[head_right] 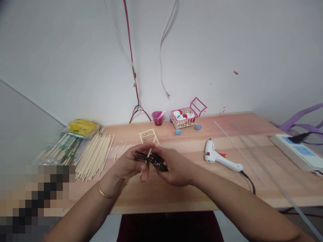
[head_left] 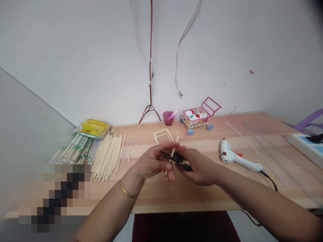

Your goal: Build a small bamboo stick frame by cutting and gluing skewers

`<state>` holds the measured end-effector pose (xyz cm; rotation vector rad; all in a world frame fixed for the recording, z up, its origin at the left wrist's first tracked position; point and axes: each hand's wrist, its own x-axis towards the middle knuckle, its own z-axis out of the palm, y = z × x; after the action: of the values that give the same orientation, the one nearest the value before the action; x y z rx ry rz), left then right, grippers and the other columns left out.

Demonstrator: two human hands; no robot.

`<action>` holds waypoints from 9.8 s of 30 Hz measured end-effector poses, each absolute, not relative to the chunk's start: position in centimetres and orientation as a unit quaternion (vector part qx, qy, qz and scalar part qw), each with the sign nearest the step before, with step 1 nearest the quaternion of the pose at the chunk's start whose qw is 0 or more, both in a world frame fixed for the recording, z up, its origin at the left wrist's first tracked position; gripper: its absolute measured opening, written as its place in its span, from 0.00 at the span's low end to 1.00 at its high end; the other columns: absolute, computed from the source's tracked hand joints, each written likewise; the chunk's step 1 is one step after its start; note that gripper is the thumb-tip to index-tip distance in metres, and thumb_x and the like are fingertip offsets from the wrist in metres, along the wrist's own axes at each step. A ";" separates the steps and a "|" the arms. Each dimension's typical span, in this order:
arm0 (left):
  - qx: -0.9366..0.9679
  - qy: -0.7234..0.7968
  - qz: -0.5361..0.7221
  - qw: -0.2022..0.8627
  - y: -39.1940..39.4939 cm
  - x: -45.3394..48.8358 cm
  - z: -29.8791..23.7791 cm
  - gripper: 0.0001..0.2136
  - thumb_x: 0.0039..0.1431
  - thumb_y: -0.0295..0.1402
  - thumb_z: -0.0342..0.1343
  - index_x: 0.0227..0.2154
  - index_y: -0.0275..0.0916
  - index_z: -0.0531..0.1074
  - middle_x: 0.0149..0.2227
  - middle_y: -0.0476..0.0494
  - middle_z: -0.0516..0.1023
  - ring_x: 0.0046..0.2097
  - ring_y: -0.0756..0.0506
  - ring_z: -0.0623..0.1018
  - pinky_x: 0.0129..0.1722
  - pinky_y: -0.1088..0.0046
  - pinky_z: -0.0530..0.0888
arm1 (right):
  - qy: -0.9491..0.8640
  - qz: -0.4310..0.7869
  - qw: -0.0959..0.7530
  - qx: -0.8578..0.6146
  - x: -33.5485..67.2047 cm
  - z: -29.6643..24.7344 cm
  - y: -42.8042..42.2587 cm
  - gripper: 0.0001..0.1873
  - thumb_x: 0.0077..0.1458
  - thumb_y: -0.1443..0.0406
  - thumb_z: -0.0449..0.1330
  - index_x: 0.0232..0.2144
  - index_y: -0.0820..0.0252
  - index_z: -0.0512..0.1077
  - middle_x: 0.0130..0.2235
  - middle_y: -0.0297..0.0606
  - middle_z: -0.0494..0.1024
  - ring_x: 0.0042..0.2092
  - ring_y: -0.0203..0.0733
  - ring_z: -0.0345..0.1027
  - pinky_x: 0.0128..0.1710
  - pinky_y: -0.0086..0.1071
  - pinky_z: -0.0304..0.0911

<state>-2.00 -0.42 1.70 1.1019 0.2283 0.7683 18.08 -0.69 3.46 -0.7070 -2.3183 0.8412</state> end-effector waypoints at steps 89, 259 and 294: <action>0.522 0.466 0.499 0.512 2.9 -0.8 0.9 0.11 0.49 0.35 0.61 0.35 0.34 0.75 0.23 0.50 0.72 0.24 0.53 0.70 0.27 0.77 0.68 | -0.827 0.141 0.419 -0.348 18.9 1.1 4.1 0.11 0.61 0.64 0.53 0.40 0.56 0.76 0.36 0.40 0.71 0.39 0.42 0.66 0.39 0.36 0.62; 0.706 0.503 0.459 0.195 2.2 -0.4 0.3 0.03 0.56 0.26 0.53 0.30 0.38 0.71 0.35 0.45 0.76 0.35 0.50 0.74 0.35 0.74 0.70 | -0.779 0.200 0.417 -0.424 19.0 0.9 4.4 0.04 0.54 0.68 0.57 0.34 0.59 0.71 0.31 0.35 0.75 0.31 0.37 0.68 0.31 0.30 0.63; 0.448 0.885 0.124 -0.021 5.7 -12.0 0.6 0.12 0.51 0.34 0.54 0.34 0.33 0.77 0.40 0.25 0.78 0.46 0.31 0.76 0.40 0.58 0.70 | -0.766 0.207 0.436 -0.425 19.8 1.2 4.3 0.05 0.59 0.65 0.52 0.36 0.57 0.68 0.32 0.35 0.73 0.32 0.38 0.65 0.33 0.31 0.60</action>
<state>-12.02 5.70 0.58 1.4258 2.8184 0.3934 19.78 4.31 1.21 -1.0581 -1.9054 0.5142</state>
